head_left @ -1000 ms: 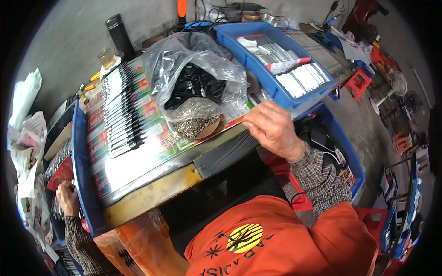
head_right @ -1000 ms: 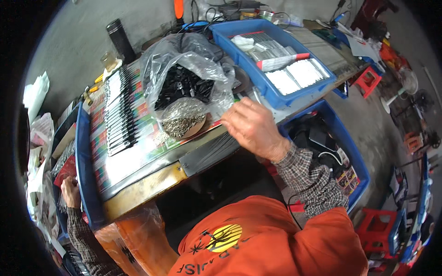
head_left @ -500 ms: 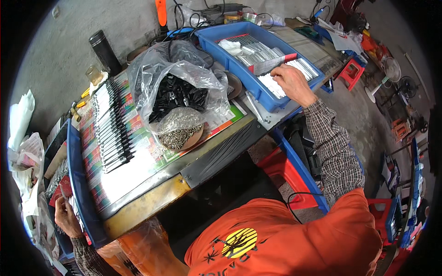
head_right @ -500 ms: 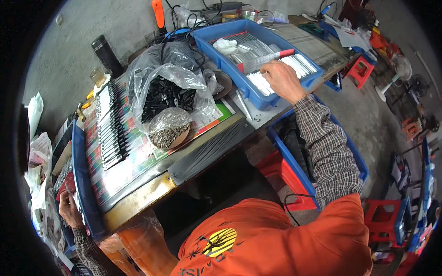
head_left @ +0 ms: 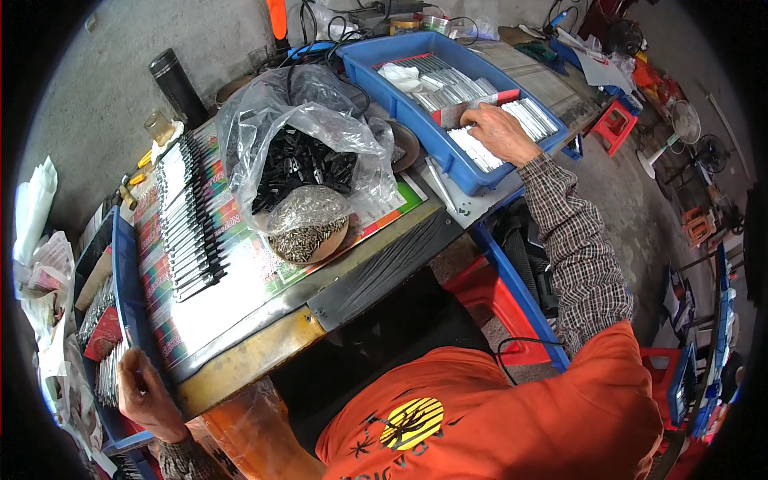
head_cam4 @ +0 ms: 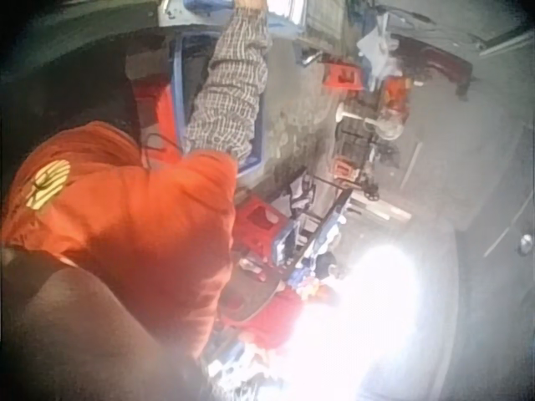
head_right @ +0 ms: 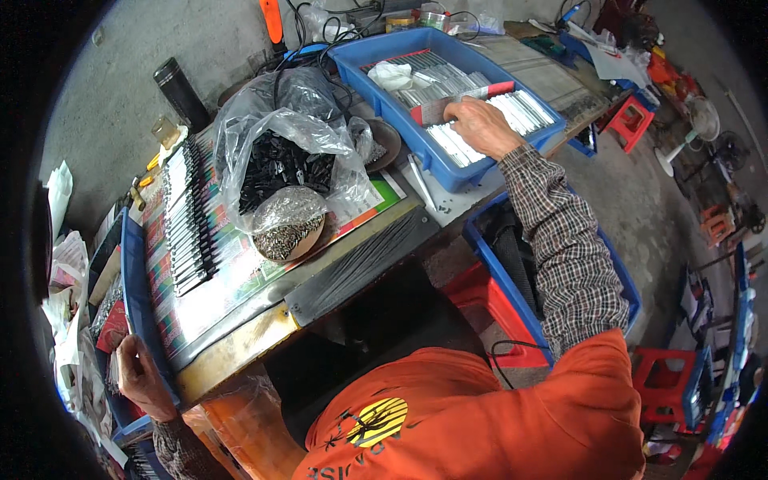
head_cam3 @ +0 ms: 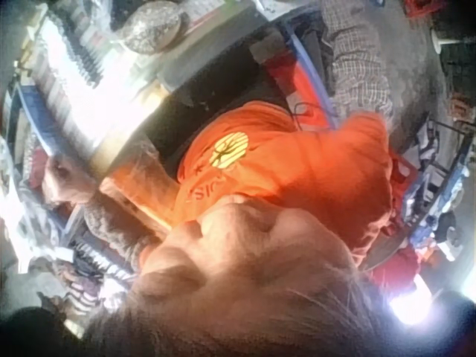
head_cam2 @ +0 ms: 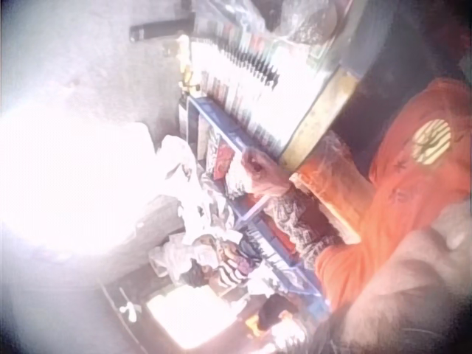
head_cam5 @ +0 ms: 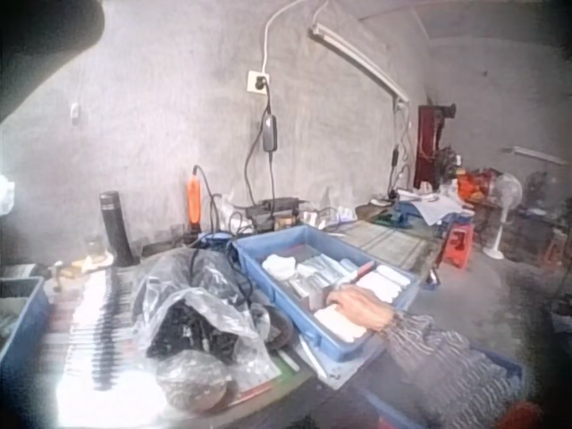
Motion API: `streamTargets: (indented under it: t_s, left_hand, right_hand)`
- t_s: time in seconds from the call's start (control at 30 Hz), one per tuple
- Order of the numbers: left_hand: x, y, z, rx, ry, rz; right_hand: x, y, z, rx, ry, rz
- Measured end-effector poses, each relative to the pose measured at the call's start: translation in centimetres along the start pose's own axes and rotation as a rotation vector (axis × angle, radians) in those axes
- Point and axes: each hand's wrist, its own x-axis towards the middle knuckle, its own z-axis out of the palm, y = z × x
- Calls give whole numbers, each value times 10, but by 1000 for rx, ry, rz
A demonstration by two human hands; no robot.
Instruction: The person assembles small plastic and metal components by hand, combining plastic caps, metal springs, small rods, and plastic housings from bins at an industrial workstation.
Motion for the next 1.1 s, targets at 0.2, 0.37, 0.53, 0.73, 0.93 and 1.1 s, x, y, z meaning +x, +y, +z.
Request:
streamTargets:
  t_s: [0.2,0.37,0.53,0.73,0.93,1.1]
  left_hand:
    - [-7,39,16,-384,-120,-157]
    - [-13,60,14,-626,-213,-419]
    - [-15,88,18,-851,-297,-480]
    - [-15,130,31,-938,-343,-462]
    - [-31,138,42,-1016,-376,-435]
    - [-39,144,40,-1075,-436,-512]
  right_hand:
    - [-3,-3,-7,30,66,32]
    - [-6,-6,-4,197,161,101]
    - [-13,-2,-8,109,75,163]
    - [-38,-33,-23,338,399,108]
    - [-67,-129,-47,345,516,-169]
    - [-89,-180,-27,767,149,-211]
